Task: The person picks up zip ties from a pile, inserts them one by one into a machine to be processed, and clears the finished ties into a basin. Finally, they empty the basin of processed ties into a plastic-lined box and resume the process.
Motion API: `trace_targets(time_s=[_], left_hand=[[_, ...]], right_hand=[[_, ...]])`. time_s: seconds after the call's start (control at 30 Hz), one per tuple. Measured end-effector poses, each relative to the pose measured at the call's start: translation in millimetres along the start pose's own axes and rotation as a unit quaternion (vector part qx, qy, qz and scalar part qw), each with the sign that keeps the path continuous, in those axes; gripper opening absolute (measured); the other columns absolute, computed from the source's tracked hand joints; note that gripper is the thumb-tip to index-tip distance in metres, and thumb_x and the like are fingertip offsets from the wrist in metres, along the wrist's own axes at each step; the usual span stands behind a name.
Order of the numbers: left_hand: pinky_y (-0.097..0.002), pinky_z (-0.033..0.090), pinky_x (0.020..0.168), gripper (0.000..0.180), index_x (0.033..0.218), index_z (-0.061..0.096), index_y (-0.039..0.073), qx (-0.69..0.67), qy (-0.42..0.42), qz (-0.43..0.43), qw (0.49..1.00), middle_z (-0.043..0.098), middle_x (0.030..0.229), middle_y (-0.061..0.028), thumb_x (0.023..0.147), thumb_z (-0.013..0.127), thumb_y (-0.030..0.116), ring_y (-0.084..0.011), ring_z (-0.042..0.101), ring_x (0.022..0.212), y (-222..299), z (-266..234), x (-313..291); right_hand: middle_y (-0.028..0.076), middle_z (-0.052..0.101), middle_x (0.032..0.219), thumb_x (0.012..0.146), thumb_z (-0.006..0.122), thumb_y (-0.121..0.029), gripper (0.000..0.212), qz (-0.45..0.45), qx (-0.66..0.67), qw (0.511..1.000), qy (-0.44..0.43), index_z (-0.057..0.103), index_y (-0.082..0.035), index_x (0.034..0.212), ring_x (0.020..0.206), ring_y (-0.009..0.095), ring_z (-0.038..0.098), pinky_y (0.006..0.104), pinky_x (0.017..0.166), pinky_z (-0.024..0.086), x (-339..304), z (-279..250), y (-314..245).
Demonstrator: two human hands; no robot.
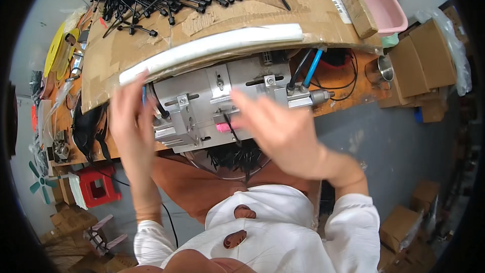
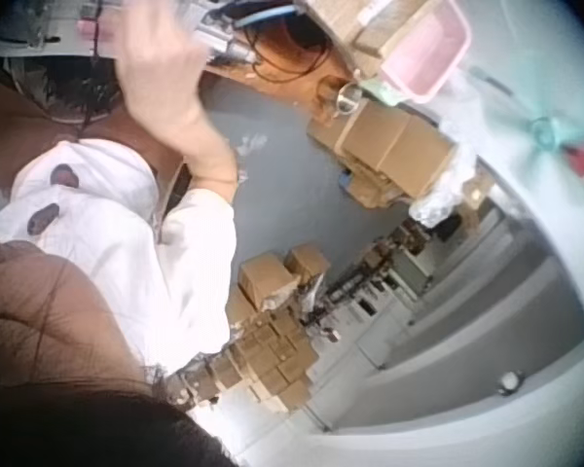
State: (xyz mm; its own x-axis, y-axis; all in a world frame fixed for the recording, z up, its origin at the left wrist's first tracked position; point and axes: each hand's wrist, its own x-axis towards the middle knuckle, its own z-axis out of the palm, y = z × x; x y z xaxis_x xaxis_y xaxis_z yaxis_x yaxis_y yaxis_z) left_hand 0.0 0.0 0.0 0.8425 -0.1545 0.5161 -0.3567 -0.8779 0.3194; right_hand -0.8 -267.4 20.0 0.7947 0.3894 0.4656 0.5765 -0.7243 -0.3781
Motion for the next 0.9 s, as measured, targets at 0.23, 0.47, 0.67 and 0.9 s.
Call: trace_targets(time_s=[0.23, 0.47, 0.67, 0.9], left_hand=[[-0.0357, 0.046, 0.066, 0.016, 0.087, 0.059, -0.002, 0.009, -0.045, -0.006, 0.999, 0.059, 0.079, -0.0139, 0.079, 0.069, 0.008, -0.0279, 0.055, 0.069, -21.0, 11.5, 117.4], [-0.0229, 0.044, 0.069, 0.01, 0.09, 0.063, -0.002, -0.19, -0.184, -0.072, 0.962, 0.059, 0.074, -0.0019, 0.082, 0.066, 0.003, -0.0091, 0.053, 0.072, -15.9, -35.9, 95.3], [-0.0204, 0.046, 0.079, 0.023, 0.108, 0.063, 0.001, -0.448, -0.2, -0.096, 0.866, 0.059, 0.089, -0.0004, 0.096, 0.056, 0.019, -0.0088, 0.055, 0.083, -64.9, -75.6, 136.5], [-0.0213, 0.046, 0.086, 0.026, 0.113, 0.06, 0.0, -0.475, 0.027, -0.114, 0.872, 0.062, 0.101, -0.0031, 0.099, 0.052, 0.02, -0.0082, 0.056, 0.092, -27.6, -60.7, 129.9]], right_hand=[[0.013, 0.066, 0.086, 0.078, 0.069, -0.017, 0.016, -0.179, -0.154, 0.972, 0.015, 0.06, -0.004, 0.082, 0.083, 0.031, 0.066, 0.0388, 0.066, 0.052, 183.3, 52.4, 4.7], [0.019, 0.065, 0.081, 0.075, 0.066, -0.009, 0.011, -0.154, -0.178, 0.962, -0.138, 0.062, 0.0, 0.079, 0.081, 0.031, 0.066, 0.038, 0.059, 0.051, 202.6, 28.5, 32.9], [0.006, 0.067, 0.075, 0.084, 0.055, -0.009, 0.02, -0.009, 0.087, 0.967, -0.241, 0.068, 0.001, 0.096, 0.063, 0.012, 0.058, 0.0274, 0.061, 0.048, 205.0, -53.4, 19.0], [0.008, 0.064, 0.076, 0.098, 0.052, -0.02, 0.022, 0.067, 0.368, 0.923, -0.093, 0.057, 0.001, 0.094, 0.059, 0.008, 0.055, 0.0191, 0.051, 0.043, 212.7, -51.1, 56.6]])
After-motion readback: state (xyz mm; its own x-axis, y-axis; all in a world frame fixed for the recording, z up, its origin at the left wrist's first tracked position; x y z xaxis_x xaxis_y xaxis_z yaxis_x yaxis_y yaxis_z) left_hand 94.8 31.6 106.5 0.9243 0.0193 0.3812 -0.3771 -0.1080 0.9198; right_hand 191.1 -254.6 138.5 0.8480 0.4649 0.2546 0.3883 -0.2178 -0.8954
